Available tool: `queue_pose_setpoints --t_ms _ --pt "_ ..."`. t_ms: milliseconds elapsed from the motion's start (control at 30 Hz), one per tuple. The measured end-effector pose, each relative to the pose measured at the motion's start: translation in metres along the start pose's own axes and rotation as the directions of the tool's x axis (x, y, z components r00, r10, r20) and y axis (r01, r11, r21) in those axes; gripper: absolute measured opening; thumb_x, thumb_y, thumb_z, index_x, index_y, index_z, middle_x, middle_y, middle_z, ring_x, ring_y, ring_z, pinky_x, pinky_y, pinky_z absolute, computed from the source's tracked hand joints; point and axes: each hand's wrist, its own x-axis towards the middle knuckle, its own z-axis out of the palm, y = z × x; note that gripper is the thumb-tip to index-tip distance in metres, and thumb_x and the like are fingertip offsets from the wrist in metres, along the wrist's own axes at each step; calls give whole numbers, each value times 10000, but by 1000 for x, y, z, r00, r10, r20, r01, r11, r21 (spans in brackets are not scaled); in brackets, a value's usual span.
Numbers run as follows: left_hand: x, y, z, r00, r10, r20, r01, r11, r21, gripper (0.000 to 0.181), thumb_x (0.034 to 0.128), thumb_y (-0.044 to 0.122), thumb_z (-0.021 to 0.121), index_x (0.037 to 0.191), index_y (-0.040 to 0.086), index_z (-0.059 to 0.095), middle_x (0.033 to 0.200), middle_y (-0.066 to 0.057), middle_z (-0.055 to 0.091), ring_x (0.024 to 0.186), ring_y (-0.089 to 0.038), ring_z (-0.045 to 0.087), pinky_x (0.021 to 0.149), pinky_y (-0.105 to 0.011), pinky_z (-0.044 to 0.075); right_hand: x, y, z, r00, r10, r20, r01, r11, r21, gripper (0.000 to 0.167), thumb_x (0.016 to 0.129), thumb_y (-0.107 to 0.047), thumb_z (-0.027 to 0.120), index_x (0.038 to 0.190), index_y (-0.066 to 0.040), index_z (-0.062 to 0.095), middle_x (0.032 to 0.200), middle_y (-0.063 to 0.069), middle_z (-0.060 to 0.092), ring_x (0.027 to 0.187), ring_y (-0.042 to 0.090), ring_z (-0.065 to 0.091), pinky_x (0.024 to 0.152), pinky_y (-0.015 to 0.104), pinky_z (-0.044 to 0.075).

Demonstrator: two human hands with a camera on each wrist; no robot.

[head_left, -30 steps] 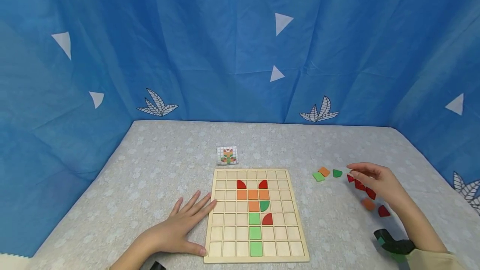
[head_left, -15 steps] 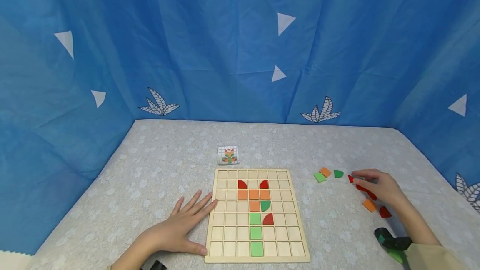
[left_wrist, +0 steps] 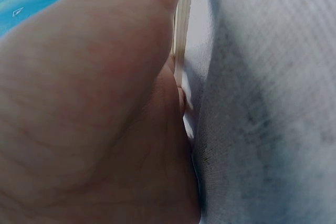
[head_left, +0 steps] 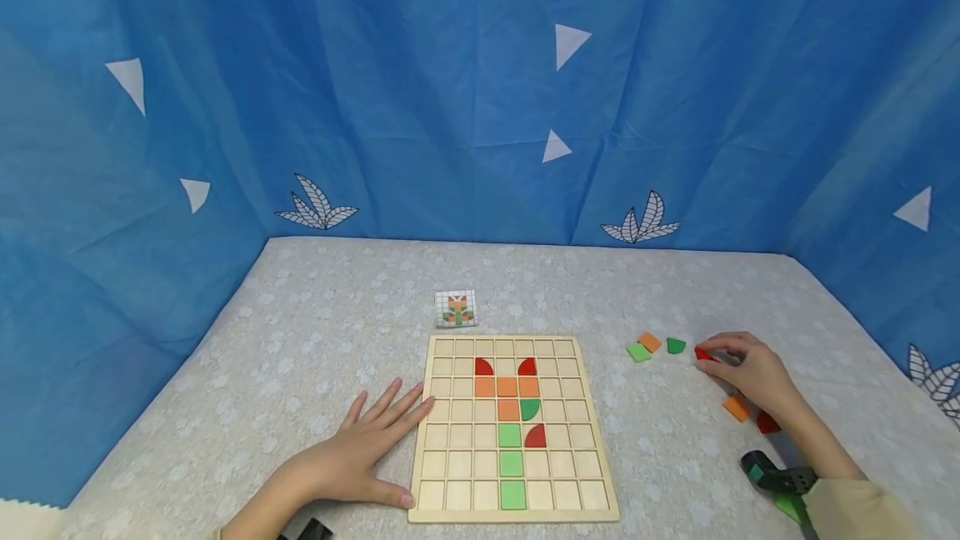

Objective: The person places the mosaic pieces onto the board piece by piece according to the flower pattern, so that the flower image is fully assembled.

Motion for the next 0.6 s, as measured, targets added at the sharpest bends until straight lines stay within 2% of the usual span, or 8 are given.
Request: queue_pose_setpoints --t_ms 267,367,500,600 --pt "1 -1 0 1000 4 -1 -4 1000 8 1033 724 668 623 1518 205 152 1558 -36 37 1386 -323 -72 973 -666 -86 0 -1 4 999 -21 -49 20 1000 -22 201 796 -107 753 934 29 700 1025 223 558 952 413 512 792 579 418" --pt "1 -1 0 1000 5 -5 -5 1000 7 1034 723 669 624 1518 202 157 1558 -39 41 1386 -328 -69 970 -670 -84 0 -1 3 999 -18 -50 17 1000 -17 214 819 -142 738 949 24 702 1022 213 570 947 396 516 772 555 427" --pt "0 -1 0 1000 5 -8 -5 1000 5 1034 723 668 626 1517 196 162 1558 -40 45 1386 -333 -66 967 -673 -84 -1 -2 2 999 20 -47 -21 1000 -10 315 854 -244 707 1018 24 688 998 197 605 835 321 550 657 368 481" --pt "0 0 1 1000 5 -11 -4 1000 4 1035 720 668 628 1517 196 165 1558 -38 50 1386 -334 -63 967 -672 -85 0 -4 -2 997 55 -48 -55 998 10 361 880 -275 676 1077 27 667 1006 211 621 820 290 550 564 206 453"
